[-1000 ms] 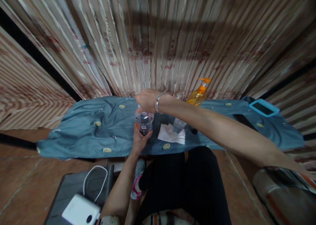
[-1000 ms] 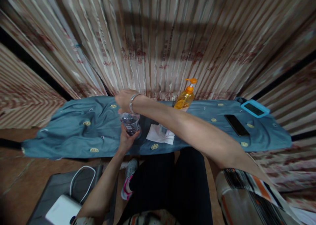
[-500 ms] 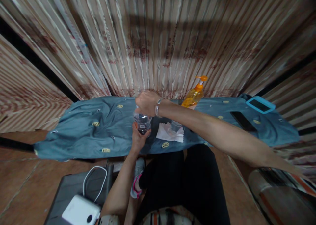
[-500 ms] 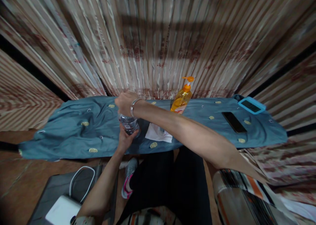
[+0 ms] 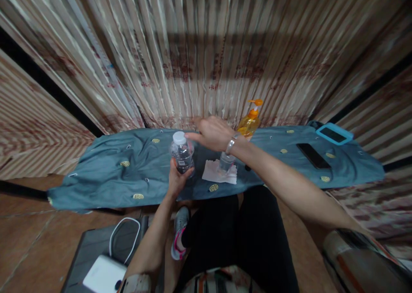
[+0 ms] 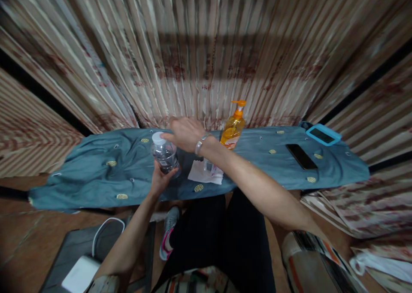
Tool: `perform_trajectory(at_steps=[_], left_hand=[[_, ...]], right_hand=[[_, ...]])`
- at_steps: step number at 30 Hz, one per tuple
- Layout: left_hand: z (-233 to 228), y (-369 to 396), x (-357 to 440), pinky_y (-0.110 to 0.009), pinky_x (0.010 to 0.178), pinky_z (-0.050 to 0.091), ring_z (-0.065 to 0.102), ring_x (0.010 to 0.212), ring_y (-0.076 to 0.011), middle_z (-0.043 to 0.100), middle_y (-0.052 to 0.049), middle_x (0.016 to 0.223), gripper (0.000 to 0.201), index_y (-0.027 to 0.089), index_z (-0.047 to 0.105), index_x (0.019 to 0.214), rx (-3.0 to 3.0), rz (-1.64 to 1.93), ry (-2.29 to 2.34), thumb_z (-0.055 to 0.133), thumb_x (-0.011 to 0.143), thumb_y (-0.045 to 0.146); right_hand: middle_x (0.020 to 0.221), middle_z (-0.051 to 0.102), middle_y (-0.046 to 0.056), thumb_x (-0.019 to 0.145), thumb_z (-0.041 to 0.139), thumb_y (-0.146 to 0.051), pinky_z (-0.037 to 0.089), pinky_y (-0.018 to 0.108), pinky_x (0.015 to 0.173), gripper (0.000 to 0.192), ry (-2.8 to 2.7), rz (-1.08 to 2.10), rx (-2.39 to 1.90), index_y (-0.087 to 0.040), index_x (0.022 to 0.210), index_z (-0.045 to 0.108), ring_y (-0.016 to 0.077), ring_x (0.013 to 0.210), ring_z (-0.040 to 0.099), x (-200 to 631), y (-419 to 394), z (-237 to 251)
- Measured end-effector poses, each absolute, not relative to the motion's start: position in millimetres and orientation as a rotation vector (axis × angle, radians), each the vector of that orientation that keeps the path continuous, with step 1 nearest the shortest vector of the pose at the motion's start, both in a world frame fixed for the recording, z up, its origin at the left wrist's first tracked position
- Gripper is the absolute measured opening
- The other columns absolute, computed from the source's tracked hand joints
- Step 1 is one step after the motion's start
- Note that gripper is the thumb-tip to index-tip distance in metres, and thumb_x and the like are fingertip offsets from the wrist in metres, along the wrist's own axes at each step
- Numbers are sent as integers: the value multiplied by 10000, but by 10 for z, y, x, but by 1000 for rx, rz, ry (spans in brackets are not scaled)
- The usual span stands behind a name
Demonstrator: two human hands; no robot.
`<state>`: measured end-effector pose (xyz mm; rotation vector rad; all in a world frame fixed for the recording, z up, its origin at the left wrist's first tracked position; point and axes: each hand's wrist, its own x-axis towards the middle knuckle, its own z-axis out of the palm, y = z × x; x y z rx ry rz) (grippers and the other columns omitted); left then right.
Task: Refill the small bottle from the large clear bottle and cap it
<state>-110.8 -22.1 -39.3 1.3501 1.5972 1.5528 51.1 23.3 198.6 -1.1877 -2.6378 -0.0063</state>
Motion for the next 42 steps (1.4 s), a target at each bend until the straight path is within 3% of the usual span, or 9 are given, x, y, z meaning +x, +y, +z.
perform_trajectory(at_steps=[4,8,13,22,28,30,33,36,42], left_hand=[[-383,-70,-1194,-381,1013,429,571,1152,-238,581,-109,1244,838,194,385,1310,1367,1536,1689,802,611,391],[-343,15,-1212,-385,1065,393,523,1243,-246,506,-143,1372,1010,194,257,1421,1386,1534,1704,815,599,380],[-325,14,-1187,-409,1072,399,507,1280,-280,454,-172,1437,1258,202,112,1489,1325,1526,1782,870,502,377],[-250,-23,-1157,-461,1107,354,455,1329,-307,396,-195,1483,1342,189,-46,1513,1263,1378,1921,852,541,411],[-173,-334,-1104,-430,1193,179,161,1473,-293,145,-240,1576,1349,137,-69,1507,1300,1549,1921,836,564,469],[-108,-552,-950,-445,1197,163,138,1477,-303,124,-243,1578,1347,139,-46,1510,1369,1602,1916,845,554,467],[-50,-795,-578,-465,1202,151,179,1466,-309,187,-196,1571,1244,187,60,1511,1593,1608,1794,842,578,440],[-102,-762,-181,-498,1173,232,297,1420,-312,306,-175,1519,1115,208,169,1486,1716,1434,1597,825,609,418],[-209,-206,244,-482,1098,342,422,1332,-319,400,-188,1452,1167,198,186,1460,1540,1315,1461,865,524,356]], right_hand=[[909,734,48,929,487,-463,454,271,710,490,-2406,96,-1328,-144,1300,497,180,780,686,1061,-3,1819],[950,720,28,941,477,-423,497,268,724,440,-2139,200,-1541,-167,1299,483,143,746,683,1632,-271,1433],[982,677,39,943,508,-399,547,344,774,353,-1960,357,-1808,-154,1192,554,139,819,661,2155,-321,755],[1215,592,80,906,575,-372,532,419,865,382,-1975,453,-2076,-176,1232,541,198,1027,614,2346,61,-109],[1248,577,83,907,573,-368,519,437,894,382,-2100,474,-2026,-184,1240,539,208,1066,600,2282,217,-202],[1237,584,81,909,571,-366,520,430,891,366,-2113,489,-2011,-185,1226,549,204,1058,603,2266,245,-207],[1218,594,78,908,572,-364,524,424,884,347,-2098,505,-1980,-179,1202,562,198,1045,607,2253,259,-171],[1189,606,74,909,572,-365,531,413,866,339,-2051,503,-1920,-171,1187,568,191,1020,616,2247,249,-26],[1065,641,54,929,534,-398,557,340,745,352,-2078,511,-1621,-160,1187,558,144,856,642,2125,279,585]])
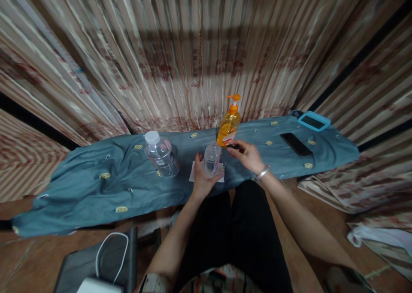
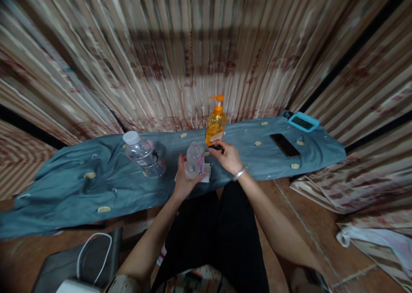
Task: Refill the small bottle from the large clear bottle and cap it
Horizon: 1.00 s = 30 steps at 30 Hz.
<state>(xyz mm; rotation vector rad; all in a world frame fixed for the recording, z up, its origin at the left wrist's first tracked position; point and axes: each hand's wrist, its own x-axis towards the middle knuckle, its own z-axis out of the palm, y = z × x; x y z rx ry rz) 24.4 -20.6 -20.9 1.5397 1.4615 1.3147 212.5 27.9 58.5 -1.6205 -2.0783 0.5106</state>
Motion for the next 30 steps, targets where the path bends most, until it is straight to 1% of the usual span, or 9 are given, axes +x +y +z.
perform_trajectory(at_steps=[2,5,7,9,15,18,24,27,30], left_hand=[[-196,-94,291,-453,1054,388,490,1271,-309,491,-180,1372,1079,173,239,1432,1478,1300,1431,849,554,318],[-202,-33,306,-433,1007,424,545,1204,-291,559,-158,1301,852,164,356,1351,1441,1250,1464,794,625,243],[-233,-19,289,-426,988,437,565,1173,-278,591,-135,1261,713,171,426,1286,1462,1222,1477,761,658,219],[-272,4,258,-414,969,450,583,1141,-267,621,-114,1213,637,178,469,1241,1493,1206,1463,746,668,202],[-306,118,127,-378,932,474,617,1060,-237,659,-74,1140,634,179,494,1224,1518,1122,1328,757,647,201],[-280,161,82,-368,917,482,627,1025,-225,668,-61,1118,630,180,504,1209,1517,1076,1271,768,638,214],[-310,186,63,-379,941,471,615,1056,-229,649,-79,1158,664,172,478,1234,1553,1069,1229,760,634,187],[-353,176,73,-376,941,471,617,1049,-225,654,-69,1141,621,179,494,1211,1578,1121,1210,753,646,194],[-377,168,84,-377,929,475,621,1025,-225,663,-68,1110,572,173,514,1180,1606,1150,1222,744,656,192]], right_hand=[[1047,644,50,928,536,-402,557,326,725,354,-2133,499,-1520,-159,1185,559,136,831,641,2037,314,801],[988,652,35,921,549,-397,551,319,711,346,-2245,461,-1416,-158,1171,567,126,786,636,1906,353,1068],[975,654,30,916,560,-388,547,335,734,341,-2334,422,-1363,-160,1169,572,130,790,636,1840,362,1202],[1009,656,37,912,568,-371,540,361,782,334,-2431,381,-1312,-162,1172,574,144,839,640,1795,364,1310],[1119,650,63,907,573,-268,503,408,892,290,-2752,266,-1206,-155,1174,582,186,1008,627,1698,388,1569],[1143,648,71,899,581,-243,493,412,911,294,-2903,211,-1179,-152,1178,583,198,1054,618,1630,417,1672],[1014,675,41,905,584,-317,519,400,866,246,-3095,96,-1235,-150,1082,620,172,949,646,1486,483,1766],[1016,672,47,908,575,-365,525,392,851,275,-3121,15,-1311,-143,1065,622,167,929,648,1435,489,1754],[1058,658,67,907,572,-393,530,390,844,314,-3100,-69,-1389,-133,1078,615,171,940,643,1394,480,1726]])
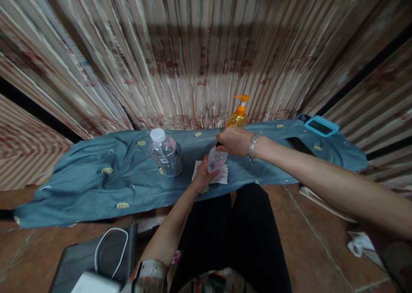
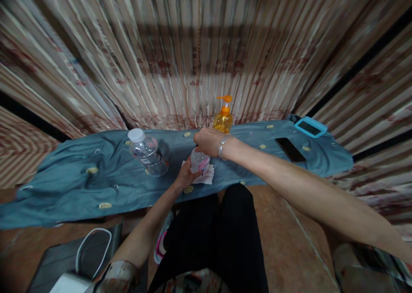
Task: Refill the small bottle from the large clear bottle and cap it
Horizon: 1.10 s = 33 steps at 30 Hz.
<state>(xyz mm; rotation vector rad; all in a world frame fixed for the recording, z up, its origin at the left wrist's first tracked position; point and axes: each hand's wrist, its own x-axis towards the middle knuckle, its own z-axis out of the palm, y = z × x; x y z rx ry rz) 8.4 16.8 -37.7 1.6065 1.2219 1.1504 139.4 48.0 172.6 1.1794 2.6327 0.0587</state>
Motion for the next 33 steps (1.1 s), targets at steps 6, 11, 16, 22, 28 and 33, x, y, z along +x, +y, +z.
perform_trajectory(at_steps=[6,11,16,22,28,33], left_hand=[[-396,162,98,-385,927,476,618,1032,-221,653,-73,1138,597,177,491,1216,1572,1164,1188,733,671,196],[-382,146,97,-386,960,459,603,1067,-218,646,-68,1156,614,184,489,1231,1584,1160,1207,734,668,182],[-375,136,100,-390,960,461,601,1077,-225,636,-81,1169,618,176,474,1230,1570,1168,1181,730,669,171],[-364,130,110,-384,950,464,611,1055,-224,655,-66,1127,600,186,502,1209,1540,1168,1210,726,655,140],[-399,143,116,-404,977,450,599,1079,-228,633,-84,1172,649,171,471,1257,1540,1189,1186,726,660,175],[-419,151,116,-401,983,442,599,1074,-225,638,-81,1173,655,183,472,1268,1527,1182,1181,735,668,216]], right_hand=[[1122,644,79,905,565,-424,521,413,874,371,2625,109,1207,-145,1148,590,187,990,635,1386,463,1749],[1068,658,58,906,577,-376,531,400,857,304,2587,100,1195,-148,1105,609,175,960,642,1397,442,1762],[1099,655,81,911,548,-443,517,414,881,363,2569,131,1289,-138,1097,613,185,985,638,1397,450,1734],[1126,647,65,897,589,-382,523,408,876,345,2610,60,1182,-162,1163,587,186,1004,634,1443,457,1765],[1111,646,81,907,558,-436,520,416,879,359,2554,106,1278,-141,1105,609,188,994,633,1396,468,1762],[1137,642,66,894,592,-390,519,416,885,343,2597,58,1196,-162,1151,592,191,1018,628,1402,481,1798]])
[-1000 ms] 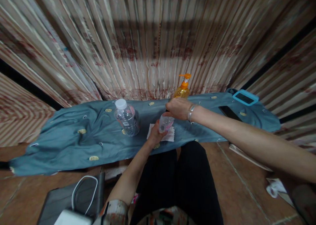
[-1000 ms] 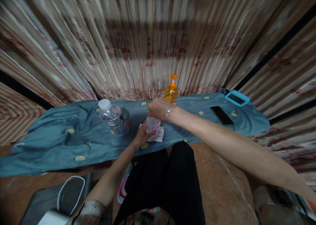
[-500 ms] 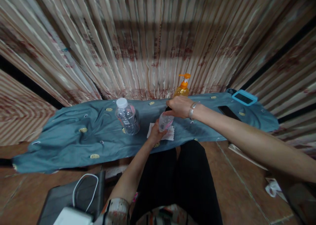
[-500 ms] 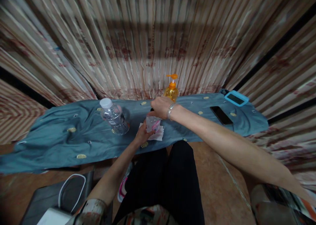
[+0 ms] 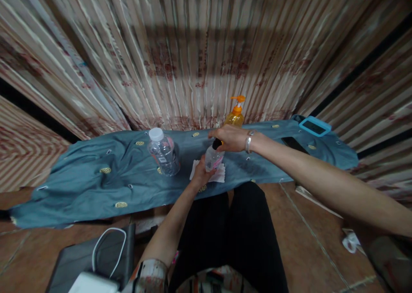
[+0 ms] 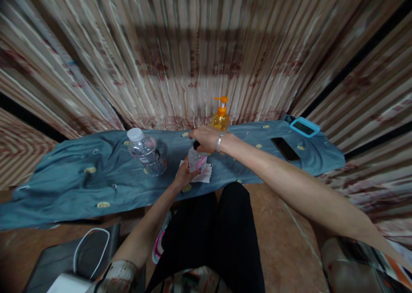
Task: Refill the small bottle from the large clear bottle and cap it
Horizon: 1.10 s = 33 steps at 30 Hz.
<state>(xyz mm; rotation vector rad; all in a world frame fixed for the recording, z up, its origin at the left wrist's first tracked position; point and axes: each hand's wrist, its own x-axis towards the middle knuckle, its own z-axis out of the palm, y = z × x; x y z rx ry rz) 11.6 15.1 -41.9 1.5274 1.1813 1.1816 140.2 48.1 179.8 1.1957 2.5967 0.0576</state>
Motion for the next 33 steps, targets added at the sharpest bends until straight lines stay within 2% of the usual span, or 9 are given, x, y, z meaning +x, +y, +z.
perform_trajectory(at_steps=[4,10,14,19,25,30,33], left_hand=[[-422,152,117,-410,975,445,598,1067,-230,633,-89,1161,619,166,486,1240,1558,1206,1169,728,673,222],[-411,144,123,-409,964,450,604,1059,-226,636,-88,1159,609,172,493,1221,1552,1206,1177,727,659,181],[-429,154,122,-419,984,442,598,1076,-233,632,-88,1163,628,173,489,1238,1552,1211,1177,721,655,163],[-432,158,122,-400,977,450,600,1064,-229,633,-86,1159,631,172,482,1243,1530,1188,1194,727,662,177],[-432,164,130,-405,988,441,594,1077,-229,628,-74,1156,638,179,487,1238,1513,1184,1198,727,647,151],[-451,160,124,-402,983,445,591,1080,-230,623,-84,1169,642,165,472,1252,1518,1208,1159,730,664,186],[-466,168,117,-407,989,439,588,1084,-231,617,-88,1186,655,170,462,1268,1545,1198,1155,727,669,189]], right_hand=[[1095,655,72,910,559,-418,516,416,886,328,2584,74,1249,-144,1080,620,184,992,635,1410,481,1764],[1138,644,65,899,581,-400,515,419,891,351,2630,39,1216,-165,1160,589,190,1017,630,1446,481,1728],[1082,660,71,912,553,-424,519,409,878,333,2602,58,1282,-142,1077,620,181,979,639,1436,457,1699],[1145,638,73,901,573,-417,522,416,879,376,2634,31,1250,-159,1174,580,192,1010,631,1437,455,1733],[1096,651,74,912,556,-417,522,411,874,334,2593,59,1275,-141,1091,613,183,984,635,1418,454,1753],[1152,633,73,901,578,-401,520,422,884,370,2614,52,1217,-162,1183,574,194,1019,626,1390,435,1744],[1132,639,69,906,574,-383,523,414,879,328,2597,61,1220,-156,1142,595,187,1004,630,1367,436,1735]])
